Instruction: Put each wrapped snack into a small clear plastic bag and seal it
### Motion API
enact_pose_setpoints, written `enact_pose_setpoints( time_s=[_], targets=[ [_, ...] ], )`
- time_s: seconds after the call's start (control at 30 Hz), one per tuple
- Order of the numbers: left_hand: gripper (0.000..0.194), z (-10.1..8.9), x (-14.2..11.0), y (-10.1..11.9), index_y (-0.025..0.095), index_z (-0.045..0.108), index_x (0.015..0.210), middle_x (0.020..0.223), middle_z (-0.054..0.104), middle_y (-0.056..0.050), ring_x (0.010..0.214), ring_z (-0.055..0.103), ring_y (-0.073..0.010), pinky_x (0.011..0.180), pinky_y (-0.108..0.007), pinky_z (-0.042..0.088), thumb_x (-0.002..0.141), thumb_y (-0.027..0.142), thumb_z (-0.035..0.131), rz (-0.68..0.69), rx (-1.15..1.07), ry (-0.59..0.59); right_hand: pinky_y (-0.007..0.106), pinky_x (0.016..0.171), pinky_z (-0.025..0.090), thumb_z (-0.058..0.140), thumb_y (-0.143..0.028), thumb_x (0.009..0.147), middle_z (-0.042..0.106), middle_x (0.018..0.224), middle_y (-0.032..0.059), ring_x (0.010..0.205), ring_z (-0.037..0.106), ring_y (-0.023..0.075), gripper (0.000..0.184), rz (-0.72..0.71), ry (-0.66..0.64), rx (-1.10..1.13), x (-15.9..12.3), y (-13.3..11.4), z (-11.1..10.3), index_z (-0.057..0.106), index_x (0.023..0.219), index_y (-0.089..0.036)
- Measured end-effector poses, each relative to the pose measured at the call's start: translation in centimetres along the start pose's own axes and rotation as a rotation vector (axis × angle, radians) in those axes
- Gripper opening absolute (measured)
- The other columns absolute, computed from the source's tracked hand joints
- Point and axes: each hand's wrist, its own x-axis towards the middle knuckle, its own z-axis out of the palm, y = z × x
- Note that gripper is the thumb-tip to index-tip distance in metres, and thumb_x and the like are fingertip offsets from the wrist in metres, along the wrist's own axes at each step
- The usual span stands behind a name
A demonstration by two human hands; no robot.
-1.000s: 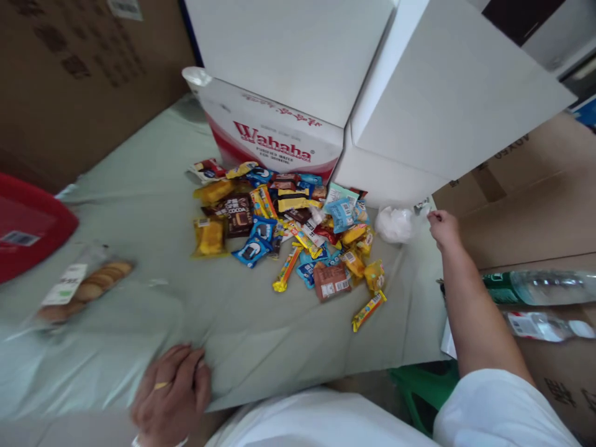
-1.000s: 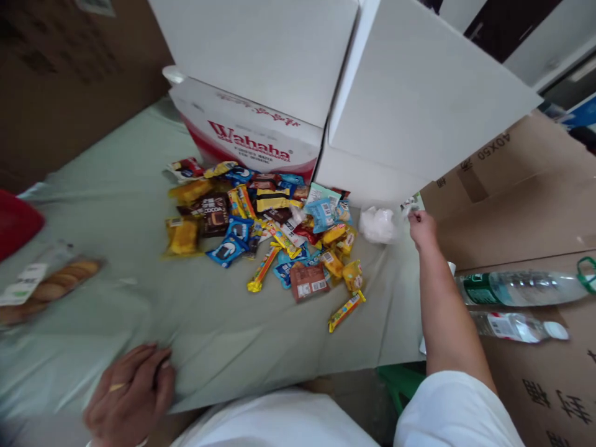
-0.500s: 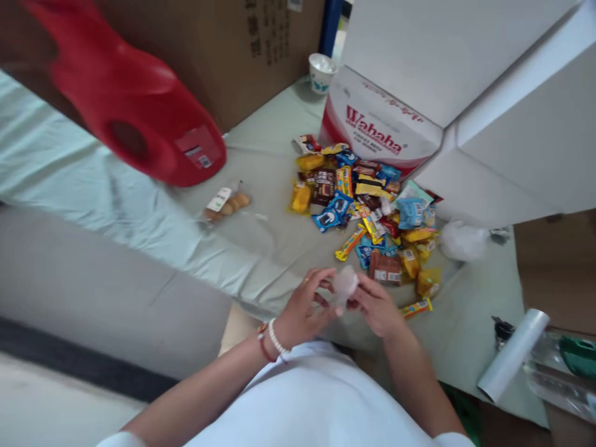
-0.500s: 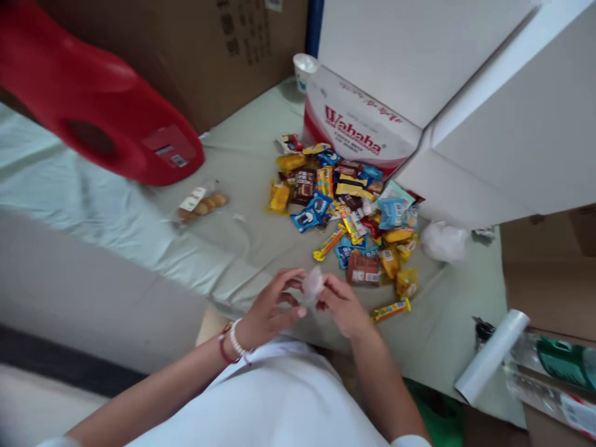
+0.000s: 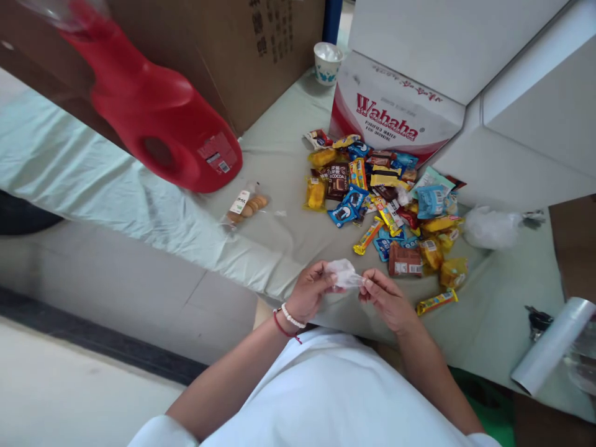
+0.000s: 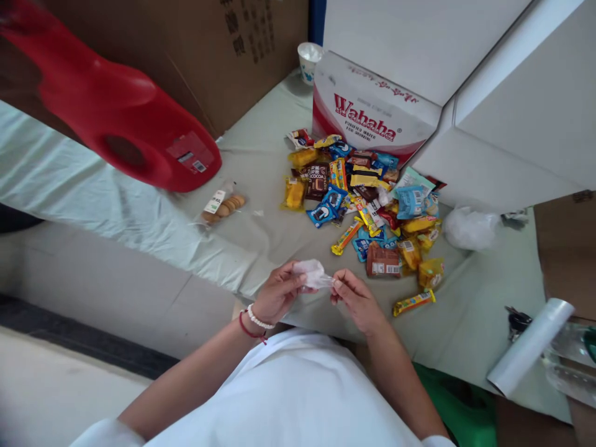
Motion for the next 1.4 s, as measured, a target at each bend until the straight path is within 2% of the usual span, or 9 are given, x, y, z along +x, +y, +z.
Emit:
enact_pose_setpoints(
  time_s=[0.23, 0.37, 0.47, 0.53, 0.6, 0.77, 0.97, 1.17, 1.4],
  targets=[
    [0.048, -1.0, 1.0, 1.0, 0.016, 0.062, 0.073, 0.067, 0.060, 0.004, 0.061, 0.053, -0.0083, 0.057, -0.021, 0.047, 0.061, 0.050, 0.093, 0.130, 0.038, 0.210, 0.026, 0.062, 0.045, 0.076, -0.055, 0.085, 0.054, 0.078, -0.0007, 0.069, 0.051, 0.0137, 0.037, -0.041, 0.137, -0.146, 0.0, 0.7, -1.4, 0.061, 0.087, -0.022],
    [0.052, -0.8, 0.7, 0.5, 0.018, 0.055, 0.065, 0.054, 0.045, 0.008, 0.050, 0.040, -0.0060, 0.048, -0.021, 0.032, 0.066, 0.061, 0.086, 0.229, 0.290, 0.299, 0.035, 0.084, 0.051, 0.063, -0.054, 0.095, 0.060, 0.105, 0.0057, 0.092, 0.058, 0.0201, 0.033, -0.518, 0.340, -0.607, -0.7, 0.0, -0.6, 0.062, 0.110, -0.025],
    [0.053, -0.5, 0.6, 0.1, 0.019, 0.053, 0.064, 0.052, 0.039, 0.010, 0.048, 0.033, -0.0052, 0.047, -0.021, 0.026, 0.070, 0.063, 0.082, 0.251, 0.418, 0.320, 0.047, 0.101, 0.046, 0.073, -0.051, 0.088, 0.060, 0.127, 0.0124, 0.116, 0.055, 0.0300, 0.048, -0.710, 0.111, -1.006, -0.9, -0.7, 1.6, 0.063, 0.127, -0.025],
    [0.054, -0.3, 0.6, 0.0, 0.019, 0.052, 0.067, 0.054, 0.041, 0.010, 0.048, 0.033, -0.0048, 0.046, -0.021, 0.025, 0.068, 0.063, 0.084, 0.243, 0.394, 0.318, 0.047, 0.097, 0.046, 0.070, -0.042, 0.092, 0.067, 0.115, 0.0113, 0.109, 0.057, 0.0294, 0.031, -0.661, -0.028, -1.152, -0.4, -0.6, 2.8, 0.070, 0.118, -0.025],
    [0.056, -0.3, 0.6, 0.3, 0.021, 0.051, 0.073, 0.054, 0.041, 0.011, 0.045, 0.031, -0.0041, 0.043, -0.020, 0.023, 0.065, 0.063, 0.086, 0.205, 0.289, 0.292, 0.039, 0.084, 0.047, 0.061, -0.037, 0.098, 0.068, 0.094, 0.0072, 0.091, 0.059, 0.0235, 0.017, -0.579, -0.023, -1.054, 0.4, 0.0, 3.0, 0.073, 0.101, -0.024],
    [0.061, -0.6, 0.0, 0.8, 0.023, 0.049, 0.083, 0.048, 0.039, 0.015, 0.039, 0.028, -0.0033, 0.041, -0.017, 0.025, 0.061, 0.062, 0.090, 0.091, 0.110, 0.136, 0.027, 0.060, 0.040, 0.066, -0.051, 0.094, 0.060, 0.073, -0.0006, 0.063, 0.049, 0.0140, 0.028, -0.287, 0.158, -0.440, 1.3, 1.1, 1.7, 0.070, 0.091, -0.023],
    [0.057, 0.1, -0.5, -0.1, 0.017, 0.065, 0.087, 0.078, 0.066, 0.000, 0.071, 0.061, -0.0130, 0.057, -0.023, 0.051, 0.062, 0.063, 0.090, 0.008, 0.318, -0.003, 0.029, 0.070, 0.046, 0.079, -0.044, 0.084, 0.065, 0.080, 0.0023, 0.076, 0.056, 0.0162, 0.022, -0.332, 0.136, -0.480, 1.0, 1.6, 2.4, 0.076, 0.084, -0.023],
    [0.051, -1.1, 0.1, 0.5, 0.015, 0.064, 0.071, 0.067, 0.059, 0.003, 0.062, 0.054, -0.0084, 0.061, -0.022, 0.051, 0.056, 0.052, 0.096, 0.042, 0.116, 0.125, 0.021, 0.057, 0.043, 0.091, -0.041, 0.068, 0.059, 0.072, -0.0041, 0.061, 0.050, 0.0095, 0.034, -0.163, 0.302, 0.089, 1.4, 1.0, 0.9, 0.067, 0.085, -0.023],
    [0.049, -2.9, -0.6, 2.0, 0.017, 0.060, 0.071, 0.076, 0.063, 0.001, 0.071, 0.059, -0.0097, 0.063, -0.020, 0.047, 0.059, 0.049, 0.095, 0.145, 0.139, 0.177, 0.024, 0.063, 0.053, 0.088, -0.041, 0.069, 0.063, 0.082, -0.0015, 0.071, 0.059, 0.0130, 0.038, -0.177, 0.403, 0.129, 0.8, 0.4, -1.3, 0.061, 0.089, -0.025]
  ],
)
